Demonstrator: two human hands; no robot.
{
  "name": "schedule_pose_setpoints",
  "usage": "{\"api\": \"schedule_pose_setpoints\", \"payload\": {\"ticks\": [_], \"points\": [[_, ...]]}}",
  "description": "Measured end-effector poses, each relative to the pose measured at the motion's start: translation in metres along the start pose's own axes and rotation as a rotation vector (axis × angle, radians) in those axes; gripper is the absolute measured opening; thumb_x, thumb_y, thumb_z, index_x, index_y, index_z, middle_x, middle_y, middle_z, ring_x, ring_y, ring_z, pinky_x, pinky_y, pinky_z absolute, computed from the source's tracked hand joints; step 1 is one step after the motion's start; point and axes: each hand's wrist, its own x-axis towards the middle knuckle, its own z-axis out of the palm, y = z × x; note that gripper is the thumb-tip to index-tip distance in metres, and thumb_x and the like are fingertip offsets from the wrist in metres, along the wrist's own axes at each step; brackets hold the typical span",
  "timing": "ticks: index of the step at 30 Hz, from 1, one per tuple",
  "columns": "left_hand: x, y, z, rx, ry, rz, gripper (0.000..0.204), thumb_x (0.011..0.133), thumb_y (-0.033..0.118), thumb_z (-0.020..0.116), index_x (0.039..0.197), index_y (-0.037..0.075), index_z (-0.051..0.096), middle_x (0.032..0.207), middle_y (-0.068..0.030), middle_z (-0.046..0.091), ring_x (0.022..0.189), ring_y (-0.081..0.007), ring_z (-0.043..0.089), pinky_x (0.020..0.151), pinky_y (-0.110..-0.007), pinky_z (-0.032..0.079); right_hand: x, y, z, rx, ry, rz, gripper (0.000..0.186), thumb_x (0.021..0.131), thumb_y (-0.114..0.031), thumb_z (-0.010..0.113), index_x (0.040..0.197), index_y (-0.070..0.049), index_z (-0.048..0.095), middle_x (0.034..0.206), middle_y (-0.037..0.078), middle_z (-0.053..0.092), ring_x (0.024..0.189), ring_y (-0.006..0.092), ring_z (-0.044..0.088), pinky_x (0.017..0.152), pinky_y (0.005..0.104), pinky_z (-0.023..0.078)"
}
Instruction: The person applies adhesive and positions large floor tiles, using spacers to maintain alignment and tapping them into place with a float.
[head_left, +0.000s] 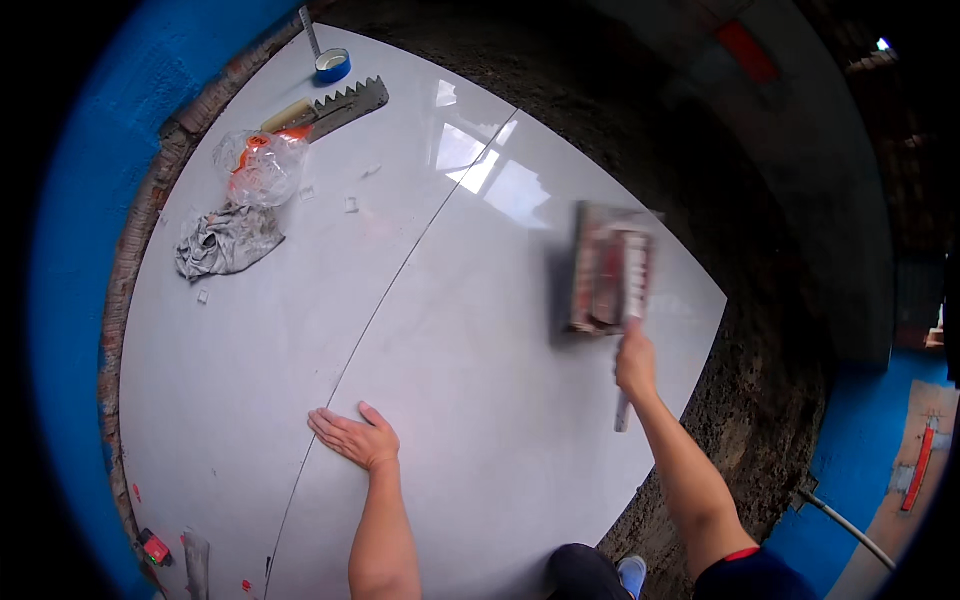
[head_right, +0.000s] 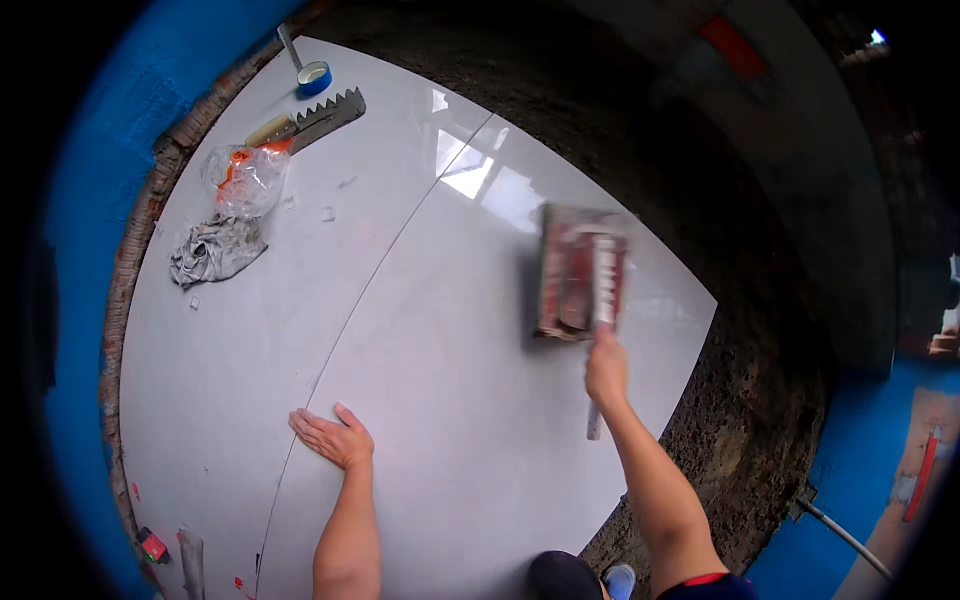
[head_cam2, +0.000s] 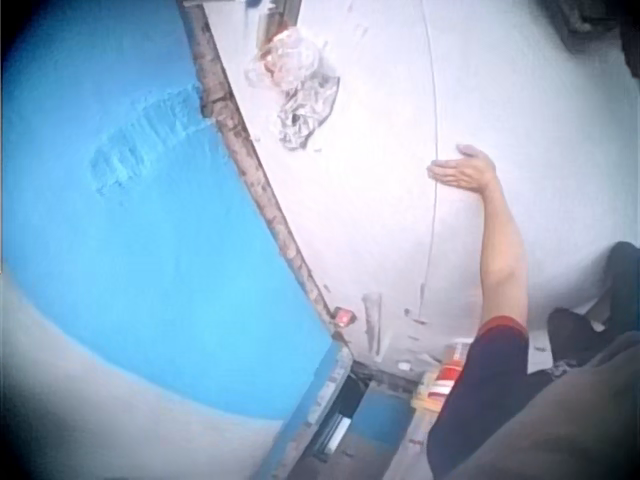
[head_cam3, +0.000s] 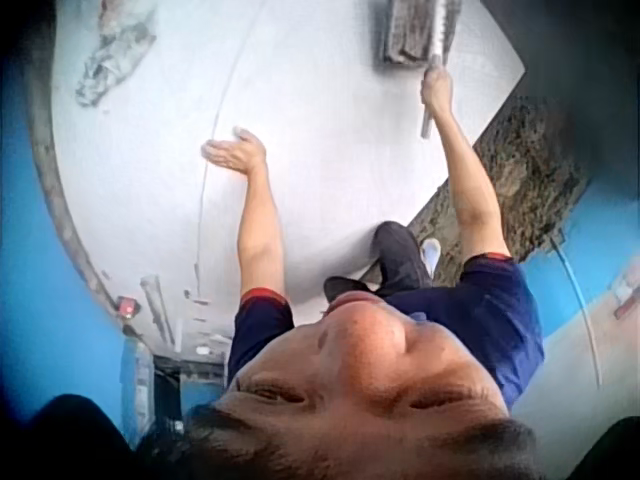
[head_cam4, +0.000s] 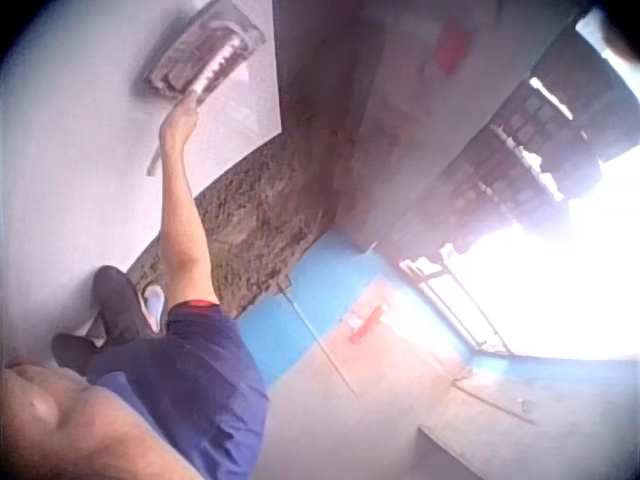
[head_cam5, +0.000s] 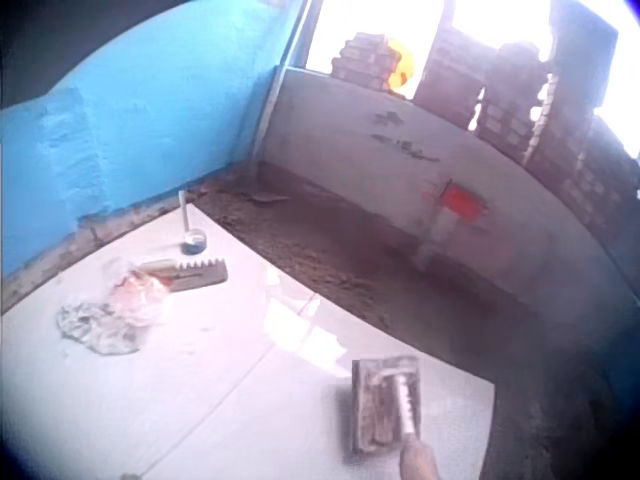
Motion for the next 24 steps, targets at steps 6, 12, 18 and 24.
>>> {"api": "schedule_pose_setpoints", "payload": {"ticks": [6,12,18,24], "points": [[0.001,0.002,-0.006,-0.021,0.040,0.018,0.075,0.097,0.037,0.052,0.147,-0.011,0.025,0.156,-0.0279,0.023,0.147,-0.0428,0.020,0.120,-0.053,0.019,0.045,-0.111,-0.069,0.034,-0.438,-0.310,0.060,0.101,-0.064,0.038,0.080,-0.009,0.050,0.056,-0.002,0.042,0.043,0.0087,0.038,0.042,0.0278,0.034],[0.000,0.000,-0.005,-0.028,0.022,-0.007,0.077,0.093,0.034,0.056,0.146,-0.013,0.025,0.154,-0.0302,0.024,0.146,-0.0467,0.021,0.119,-0.055,0.020,-0.032,-0.029,-0.020,0.318,0.135,-0.337,0.063,0.101,-0.064,0.035,0.085,-0.005,0.050,0.056,0.001,0.045,0.043,0.0114,0.043,0.041,0.0275,0.034],[0.006,0.001,-0.010,-0.055,0.084,0.015,0.078,0.094,0.036,0.056,0.146,-0.013,0.027,0.155,-0.0288,0.026,0.146,-0.0447,0.022,0.120,-0.053,0.019,0.010,-0.028,0.033,-0.396,-0.345,-0.055,0.065,0.102,-0.062,0.035,0.079,-0.004,0.052,0.060,0.002,0.050,0.046,0.0142,0.047,0.045,0.0332,0.041],[-0.004,-0.008,-0.001,-0.067,-0.036,-0.085,0.082,0.092,0.039,0.058,0.144,-0.016,0.027,0.154,-0.0308,0.024,0.146,-0.0460,0.021,0.120,-0.054,0.017,-0.092,-0.024,-0.069,0.289,-0.154,-0.421,0.058,0.101,-0.063,0.039,0.086,-0.008,0.051,0.053,-0.002,0.038,0.038,0.0065,0.034,0.035,0.0235,0.027]]}}
